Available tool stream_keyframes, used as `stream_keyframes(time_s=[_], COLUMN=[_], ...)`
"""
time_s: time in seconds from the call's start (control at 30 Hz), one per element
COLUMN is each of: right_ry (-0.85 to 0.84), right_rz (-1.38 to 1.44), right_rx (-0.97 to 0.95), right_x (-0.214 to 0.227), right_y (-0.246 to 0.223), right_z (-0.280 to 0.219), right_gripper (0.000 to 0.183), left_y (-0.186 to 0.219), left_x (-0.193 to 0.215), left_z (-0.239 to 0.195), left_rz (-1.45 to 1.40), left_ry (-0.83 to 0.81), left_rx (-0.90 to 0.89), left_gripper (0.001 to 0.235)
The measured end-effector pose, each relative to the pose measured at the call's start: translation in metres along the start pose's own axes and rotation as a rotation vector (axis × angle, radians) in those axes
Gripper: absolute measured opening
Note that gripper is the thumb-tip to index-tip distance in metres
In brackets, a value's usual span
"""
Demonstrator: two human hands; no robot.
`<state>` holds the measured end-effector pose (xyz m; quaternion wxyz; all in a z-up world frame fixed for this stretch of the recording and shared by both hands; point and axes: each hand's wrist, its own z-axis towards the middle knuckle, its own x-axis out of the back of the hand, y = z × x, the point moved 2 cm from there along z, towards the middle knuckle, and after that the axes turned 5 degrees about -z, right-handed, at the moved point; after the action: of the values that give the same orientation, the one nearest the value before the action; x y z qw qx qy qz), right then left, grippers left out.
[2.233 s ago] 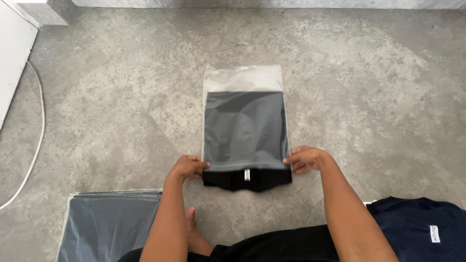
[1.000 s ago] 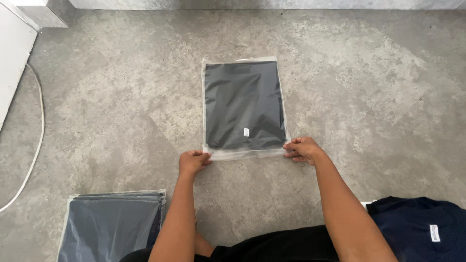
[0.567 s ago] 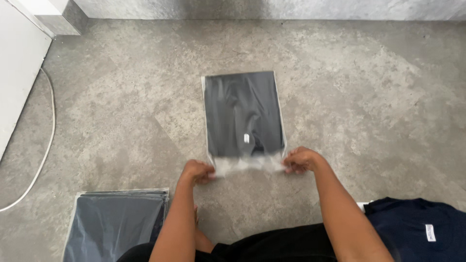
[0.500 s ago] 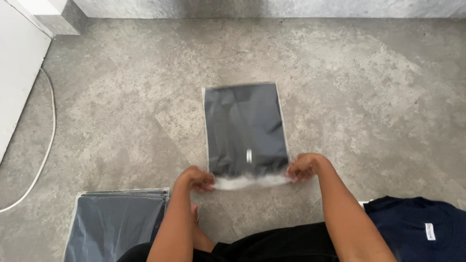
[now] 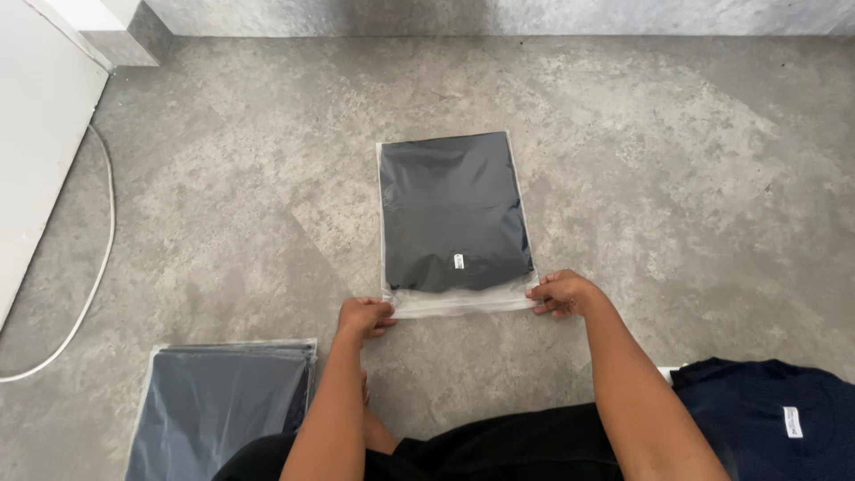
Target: The person sits on the floor and folds dark-colored t-shirts. They place each folded shirt into a clear plastic bag, seal the bag, and set it aside. The process is repeated for multiple shirts.
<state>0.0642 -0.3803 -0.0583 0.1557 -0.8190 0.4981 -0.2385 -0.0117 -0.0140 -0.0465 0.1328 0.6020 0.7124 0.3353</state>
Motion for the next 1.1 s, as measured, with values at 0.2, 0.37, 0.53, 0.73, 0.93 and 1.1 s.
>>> stream_keyframes(time_s=[0.2, 0.37, 0.53, 0.73, 0.93, 1.1], right_ry=[-0.010, 0.368, 0.283, 0.619, 0.705, 0.548], right_rz=[-0.207, -0.742, -1.326, -1.025, -0.901, -1.037], right_rx=[-0.110, 0.117, 0.446, 0.743, 0.832, 0.578], right_x=[-0.013, -0.031, -0.085, -0.097, -0.094, -0.105], right_y=[0.004, -0.011, -0.015, -0.044, -0.098, -0.107], right_z=[-0.024, -0.065, -0.092, -0.075, -0.027, 0.018], right_gripper=[0.022, 0.057, 0.065, 0.050, 0.068, 0.063], left_y=[0.021, 0.021, -0.009, -0.051, -0.021, -0.043], left_x=[-0.005, -0.057, -0.081, -0.089, -0.104, -0.105], left_z=[-0.046, -0.124, -0.138, -0.105, -0.083, -0.053], left_rz=[0.414, 0.906, 1.140, 0.851, 0.746, 0.935], left_ry=[0.200, 0.154, -0.081, 0.593, 0.436, 0.522], left_rx=[-0.017, -0.683, -0.712, -1.124, -0.923, -0.865], left_gripper=[0.056, 0.061, 0.072, 0.061, 0.076, 0.076])
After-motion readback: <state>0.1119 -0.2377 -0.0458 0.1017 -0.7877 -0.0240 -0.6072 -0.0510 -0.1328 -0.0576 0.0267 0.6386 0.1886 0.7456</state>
